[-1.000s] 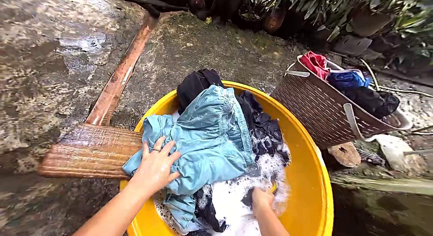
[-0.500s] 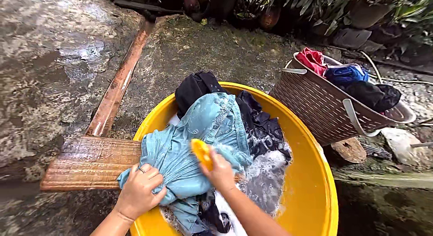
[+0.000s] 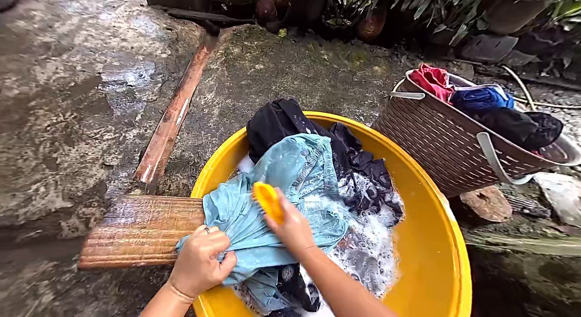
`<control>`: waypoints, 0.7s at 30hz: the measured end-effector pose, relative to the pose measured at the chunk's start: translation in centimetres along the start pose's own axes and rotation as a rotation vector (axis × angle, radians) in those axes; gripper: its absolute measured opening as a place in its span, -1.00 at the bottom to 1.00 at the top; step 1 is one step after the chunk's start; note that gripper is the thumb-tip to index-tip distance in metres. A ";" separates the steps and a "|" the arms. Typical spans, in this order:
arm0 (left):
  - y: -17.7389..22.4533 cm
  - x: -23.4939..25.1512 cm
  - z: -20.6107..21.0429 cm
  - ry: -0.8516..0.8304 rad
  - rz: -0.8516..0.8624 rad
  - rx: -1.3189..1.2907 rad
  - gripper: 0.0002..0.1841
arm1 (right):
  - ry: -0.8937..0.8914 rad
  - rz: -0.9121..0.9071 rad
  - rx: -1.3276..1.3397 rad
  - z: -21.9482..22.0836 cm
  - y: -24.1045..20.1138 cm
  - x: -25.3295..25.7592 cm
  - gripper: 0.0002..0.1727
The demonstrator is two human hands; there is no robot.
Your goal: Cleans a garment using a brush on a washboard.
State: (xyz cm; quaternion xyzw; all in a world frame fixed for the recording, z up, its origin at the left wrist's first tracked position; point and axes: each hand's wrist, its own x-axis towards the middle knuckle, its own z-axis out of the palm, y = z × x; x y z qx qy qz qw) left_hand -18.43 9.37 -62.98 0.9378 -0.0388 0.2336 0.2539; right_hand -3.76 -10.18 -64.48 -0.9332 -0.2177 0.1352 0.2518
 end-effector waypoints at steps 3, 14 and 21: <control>-0.2 0.0 -0.3 0.015 -0.040 -0.003 -0.59 | -0.047 0.358 -0.173 -3.9 9.9 1.8 -0.08; -0.6 -0.4 1.0 -0.031 -0.003 0.112 -0.59 | 0.138 -0.155 0.017 1.4 -1.6 -3.4 -0.20; -0.7 0.9 2.0 0.008 -0.044 0.265 -0.58 | -0.093 0.588 -0.227 -7.1 14.7 -2.0 -0.09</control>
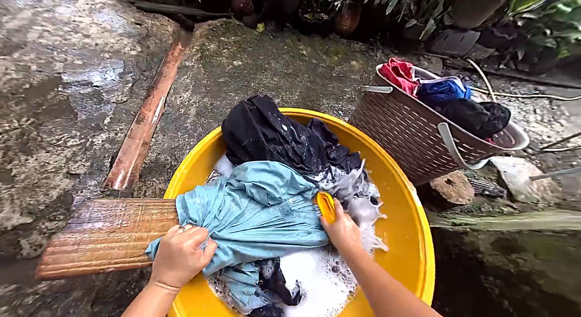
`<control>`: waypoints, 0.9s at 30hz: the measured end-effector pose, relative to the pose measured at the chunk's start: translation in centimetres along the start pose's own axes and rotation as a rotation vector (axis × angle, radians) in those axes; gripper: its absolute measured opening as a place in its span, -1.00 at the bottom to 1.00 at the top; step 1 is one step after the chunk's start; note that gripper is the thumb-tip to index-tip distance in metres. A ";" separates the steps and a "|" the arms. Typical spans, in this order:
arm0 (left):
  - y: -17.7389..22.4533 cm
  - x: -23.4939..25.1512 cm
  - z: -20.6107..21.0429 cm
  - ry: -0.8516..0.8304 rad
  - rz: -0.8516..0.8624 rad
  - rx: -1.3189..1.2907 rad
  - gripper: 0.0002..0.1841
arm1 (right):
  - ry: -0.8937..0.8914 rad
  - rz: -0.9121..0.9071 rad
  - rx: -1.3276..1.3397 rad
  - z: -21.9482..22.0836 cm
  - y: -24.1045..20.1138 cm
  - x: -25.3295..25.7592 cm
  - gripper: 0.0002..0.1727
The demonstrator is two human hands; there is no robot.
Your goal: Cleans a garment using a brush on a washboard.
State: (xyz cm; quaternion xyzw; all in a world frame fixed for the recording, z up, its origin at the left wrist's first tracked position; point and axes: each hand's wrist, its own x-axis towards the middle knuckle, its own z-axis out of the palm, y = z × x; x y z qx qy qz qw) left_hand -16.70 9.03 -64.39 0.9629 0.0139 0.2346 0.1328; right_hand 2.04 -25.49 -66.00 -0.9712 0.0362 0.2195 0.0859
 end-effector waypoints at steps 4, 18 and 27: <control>0.0 0.3 0.5 -0.006 0.028 0.081 -0.58 | -0.024 -0.146 0.418 -0.5 -10.3 -7.8 -0.09; -0.1 0.8 0.1 0.018 -0.105 -0.054 -0.60 | 0.075 0.097 0.355 -0.1 -4.0 -5.2 -0.08; -0.5 0.0 0.1 -0.009 -0.042 -0.031 -0.59 | 0.008 -0.290 0.110 3.1 -8.1 -6.9 -0.15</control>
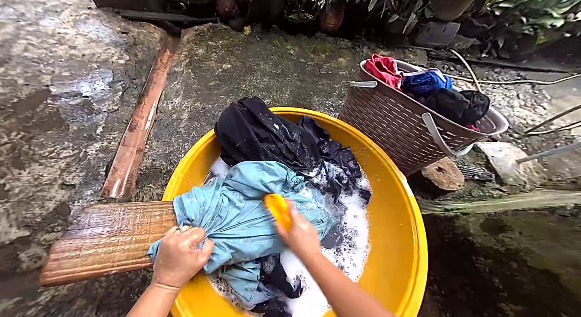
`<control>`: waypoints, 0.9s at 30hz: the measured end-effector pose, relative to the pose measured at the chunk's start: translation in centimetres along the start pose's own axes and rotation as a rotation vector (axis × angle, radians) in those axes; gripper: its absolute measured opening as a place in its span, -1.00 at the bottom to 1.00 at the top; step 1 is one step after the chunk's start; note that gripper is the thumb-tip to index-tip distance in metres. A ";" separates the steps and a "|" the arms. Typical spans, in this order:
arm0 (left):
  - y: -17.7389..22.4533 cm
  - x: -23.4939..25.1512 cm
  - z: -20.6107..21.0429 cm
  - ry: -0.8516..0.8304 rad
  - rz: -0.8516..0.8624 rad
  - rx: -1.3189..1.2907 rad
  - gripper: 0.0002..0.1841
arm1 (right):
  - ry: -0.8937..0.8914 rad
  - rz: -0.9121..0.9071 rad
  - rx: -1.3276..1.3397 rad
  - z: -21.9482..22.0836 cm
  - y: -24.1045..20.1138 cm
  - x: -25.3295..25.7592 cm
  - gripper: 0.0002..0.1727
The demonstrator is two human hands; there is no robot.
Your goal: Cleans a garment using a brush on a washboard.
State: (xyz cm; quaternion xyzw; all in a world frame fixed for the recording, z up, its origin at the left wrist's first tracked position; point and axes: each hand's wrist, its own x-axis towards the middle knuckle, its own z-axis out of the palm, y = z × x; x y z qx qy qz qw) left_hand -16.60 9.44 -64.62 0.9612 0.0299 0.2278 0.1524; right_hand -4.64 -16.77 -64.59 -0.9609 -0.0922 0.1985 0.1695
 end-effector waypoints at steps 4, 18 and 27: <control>0.4 0.1 0.4 -0.015 0.005 0.027 -0.57 | 0.009 0.347 -0.108 -3.6 11.0 2.2 -0.12; -0.1 4.4 -1.3 -0.323 -0.423 0.184 0.05 | -0.099 0.145 0.053 -0.2 7.3 5.3 0.14; -0.9 2.9 0.7 -0.005 -0.091 -0.030 -0.58 | 0.238 -0.067 0.156 1.2 2.9 2.9 -0.74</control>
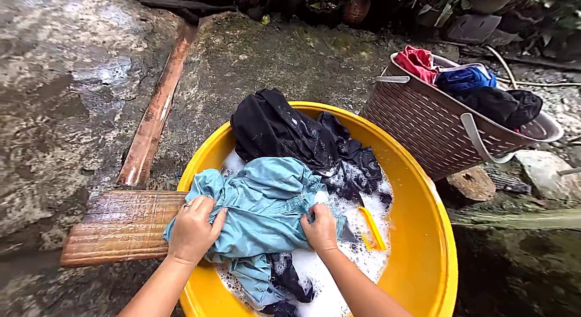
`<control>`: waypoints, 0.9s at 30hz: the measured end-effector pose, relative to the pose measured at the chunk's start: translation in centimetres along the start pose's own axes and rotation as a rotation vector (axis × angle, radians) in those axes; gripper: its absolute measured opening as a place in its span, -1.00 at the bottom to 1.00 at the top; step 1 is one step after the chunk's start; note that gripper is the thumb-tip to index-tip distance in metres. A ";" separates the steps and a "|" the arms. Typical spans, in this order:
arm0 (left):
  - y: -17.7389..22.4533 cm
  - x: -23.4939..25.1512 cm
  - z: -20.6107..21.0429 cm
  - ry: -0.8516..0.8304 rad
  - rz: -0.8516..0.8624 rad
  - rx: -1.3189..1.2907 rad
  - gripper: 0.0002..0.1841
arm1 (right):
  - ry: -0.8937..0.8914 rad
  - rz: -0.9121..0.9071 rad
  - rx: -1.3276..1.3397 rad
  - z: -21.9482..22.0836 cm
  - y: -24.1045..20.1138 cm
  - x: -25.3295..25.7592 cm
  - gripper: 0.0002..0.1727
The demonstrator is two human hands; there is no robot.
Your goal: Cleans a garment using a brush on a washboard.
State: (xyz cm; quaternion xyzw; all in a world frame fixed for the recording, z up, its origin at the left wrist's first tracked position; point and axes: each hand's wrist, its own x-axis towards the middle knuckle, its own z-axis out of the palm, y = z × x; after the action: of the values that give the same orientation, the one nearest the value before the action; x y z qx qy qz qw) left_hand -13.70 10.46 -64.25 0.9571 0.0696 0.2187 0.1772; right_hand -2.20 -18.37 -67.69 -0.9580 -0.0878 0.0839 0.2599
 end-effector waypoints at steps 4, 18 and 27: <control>0.3 -0.6 -0.2 0.089 0.020 -0.017 -0.55 | 0.008 0.061 0.148 -2.8 -2.0 2.0 -0.78; 4.9 2.0 -4.4 -0.022 -0.323 -0.453 -0.80 | -0.514 0.027 0.677 -6.0 -7.0 7.8 -0.78; 18.5 10.8 -21.7 0.006 0.039 -0.929 -0.84 | -0.084 -0.470 1.030 -26.6 -11.4 -0.2 -0.65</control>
State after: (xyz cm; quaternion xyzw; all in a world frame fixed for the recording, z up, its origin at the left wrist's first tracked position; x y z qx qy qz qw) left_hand -12.67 2.28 -34.87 0.7769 -0.0534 0.2326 0.5827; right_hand 1.66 -21.57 -39.18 -0.6580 -0.2568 0.0937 0.7016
